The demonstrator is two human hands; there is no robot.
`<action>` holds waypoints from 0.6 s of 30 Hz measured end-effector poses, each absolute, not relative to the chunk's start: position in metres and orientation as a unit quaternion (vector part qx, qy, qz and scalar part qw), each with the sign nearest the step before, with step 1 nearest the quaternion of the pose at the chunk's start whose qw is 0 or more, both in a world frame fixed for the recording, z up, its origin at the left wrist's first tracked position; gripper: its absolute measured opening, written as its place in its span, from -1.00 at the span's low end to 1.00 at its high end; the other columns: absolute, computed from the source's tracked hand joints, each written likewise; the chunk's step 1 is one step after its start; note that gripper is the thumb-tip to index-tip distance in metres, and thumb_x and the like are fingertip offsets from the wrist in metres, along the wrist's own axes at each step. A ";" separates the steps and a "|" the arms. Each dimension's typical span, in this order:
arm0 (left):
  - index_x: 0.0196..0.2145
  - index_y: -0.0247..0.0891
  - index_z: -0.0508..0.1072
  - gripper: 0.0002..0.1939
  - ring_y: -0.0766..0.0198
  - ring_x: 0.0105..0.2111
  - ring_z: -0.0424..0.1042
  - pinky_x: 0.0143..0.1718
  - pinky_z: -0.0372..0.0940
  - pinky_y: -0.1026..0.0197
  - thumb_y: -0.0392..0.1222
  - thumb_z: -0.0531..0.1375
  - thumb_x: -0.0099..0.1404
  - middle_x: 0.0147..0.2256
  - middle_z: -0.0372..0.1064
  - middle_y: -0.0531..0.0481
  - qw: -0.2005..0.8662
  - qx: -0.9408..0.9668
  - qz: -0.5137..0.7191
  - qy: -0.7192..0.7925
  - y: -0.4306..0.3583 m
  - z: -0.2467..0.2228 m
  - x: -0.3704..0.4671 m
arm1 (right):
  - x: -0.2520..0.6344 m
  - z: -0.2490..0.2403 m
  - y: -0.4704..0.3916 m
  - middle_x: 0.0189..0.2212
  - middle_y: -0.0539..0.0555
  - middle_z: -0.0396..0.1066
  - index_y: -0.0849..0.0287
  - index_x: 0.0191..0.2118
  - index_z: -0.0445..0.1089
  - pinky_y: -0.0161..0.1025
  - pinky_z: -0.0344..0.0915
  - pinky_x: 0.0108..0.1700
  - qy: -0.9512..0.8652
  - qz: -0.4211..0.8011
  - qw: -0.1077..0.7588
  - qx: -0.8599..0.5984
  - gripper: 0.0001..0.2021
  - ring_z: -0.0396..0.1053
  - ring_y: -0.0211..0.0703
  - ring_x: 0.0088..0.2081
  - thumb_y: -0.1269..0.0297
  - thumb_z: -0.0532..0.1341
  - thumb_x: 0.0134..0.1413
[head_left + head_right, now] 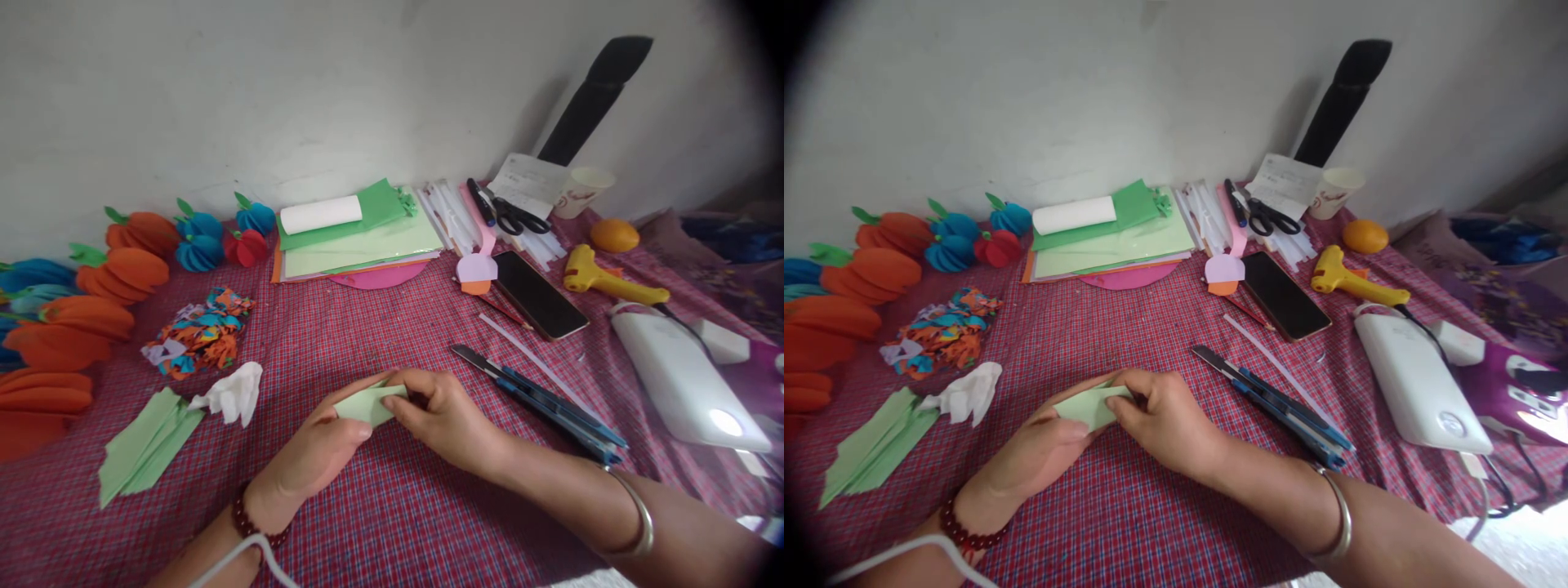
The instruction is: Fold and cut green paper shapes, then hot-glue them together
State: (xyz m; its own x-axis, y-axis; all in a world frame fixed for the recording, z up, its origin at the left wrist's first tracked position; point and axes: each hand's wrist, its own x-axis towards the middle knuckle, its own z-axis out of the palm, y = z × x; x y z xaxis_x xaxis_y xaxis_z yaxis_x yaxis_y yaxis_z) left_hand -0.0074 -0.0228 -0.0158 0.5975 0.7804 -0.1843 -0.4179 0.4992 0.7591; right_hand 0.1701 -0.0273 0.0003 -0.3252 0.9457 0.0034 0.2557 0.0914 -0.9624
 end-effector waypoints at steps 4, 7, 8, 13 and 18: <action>0.01 -0.20 0.47 -0.51 0.08 0.05 0.34 0.16 0.12 0.02 -0.42 0.12 0.11 0.00 0.45 -0.06 0.830 0.325 0.367 0.267 -0.023 -0.015 -0.008 | 0.170 0.001 -0.028 -0.50 -0.04 0.36 0.22 -0.36 0.40 -0.38 0.21 -0.39 -0.647 0.494 0.348 -0.466 -0.89 0.28 -0.35 -0.46 0.40 0.13 0.12; -0.01 -0.18 0.48 -0.59 0.06 0.07 0.32 0.17 0.12 -0.02 -0.35 0.12 0.19 0.00 0.45 -0.06 0.824 0.317 0.363 0.297 -0.024 -0.016 -0.010 | 0.169 0.001 -0.027 -0.49 -0.03 0.37 0.23 -0.36 0.40 -0.36 0.22 -0.38 -0.645 0.502 0.345 -0.462 -0.88 0.29 -0.33 -0.44 0.40 0.12 0.13; -0.02 -0.18 0.49 -0.63 0.06 0.09 0.31 0.18 0.12 -0.01 -0.32 0.11 0.22 0.01 0.44 -0.06 0.817 0.319 0.362 0.315 -0.025 -0.016 -0.011 | 0.169 0.001 -0.027 -0.48 -0.02 0.37 0.22 -0.36 0.39 -0.36 0.23 -0.37 -0.644 0.505 0.346 -0.459 -0.88 0.30 -0.33 -0.43 0.40 0.12 0.13; -0.01 -0.15 0.48 -0.67 0.07 0.16 0.23 0.19 0.12 0.01 -0.21 0.05 0.33 0.08 0.38 -0.05 0.797 0.327 0.349 0.368 -0.026 -0.014 -0.011 | 0.169 0.002 -0.027 -0.46 -0.03 0.37 0.21 -0.33 0.39 -0.37 0.23 -0.36 -0.635 0.515 0.355 -0.453 -0.89 0.30 -0.34 -0.42 0.41 0.11 0.13; 0.06 -0.12 0.42 -0.63 0.05 0.21 0.14 0.20 0.12 0.03 -0.13 0.02 0.36 0.12 0.33 -0.02 0.761 0.346 0.348 0.424 -0.027 -0.013 -0.011 | 0.168 0.000 -0.025 -0.57 -0.08 0.22 0.21 -0.39 0.30 -0.40 0.15 -0.55 -0.557 0.575 0.381 -0.462 -0.85 0.18 -0.40 -0.59 0.29 0.10 0.16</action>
State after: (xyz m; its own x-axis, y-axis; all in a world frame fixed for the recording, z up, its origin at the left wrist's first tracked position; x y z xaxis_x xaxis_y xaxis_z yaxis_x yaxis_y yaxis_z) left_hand -0.0109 -0.0268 -0.0135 0.3983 0.8237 -0.4036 -0.2367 0.5175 0.8223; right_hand 0.1679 -0.0250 -0.0002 -0.2821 0.9533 -0.1081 0.0763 -0.0900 -0.9930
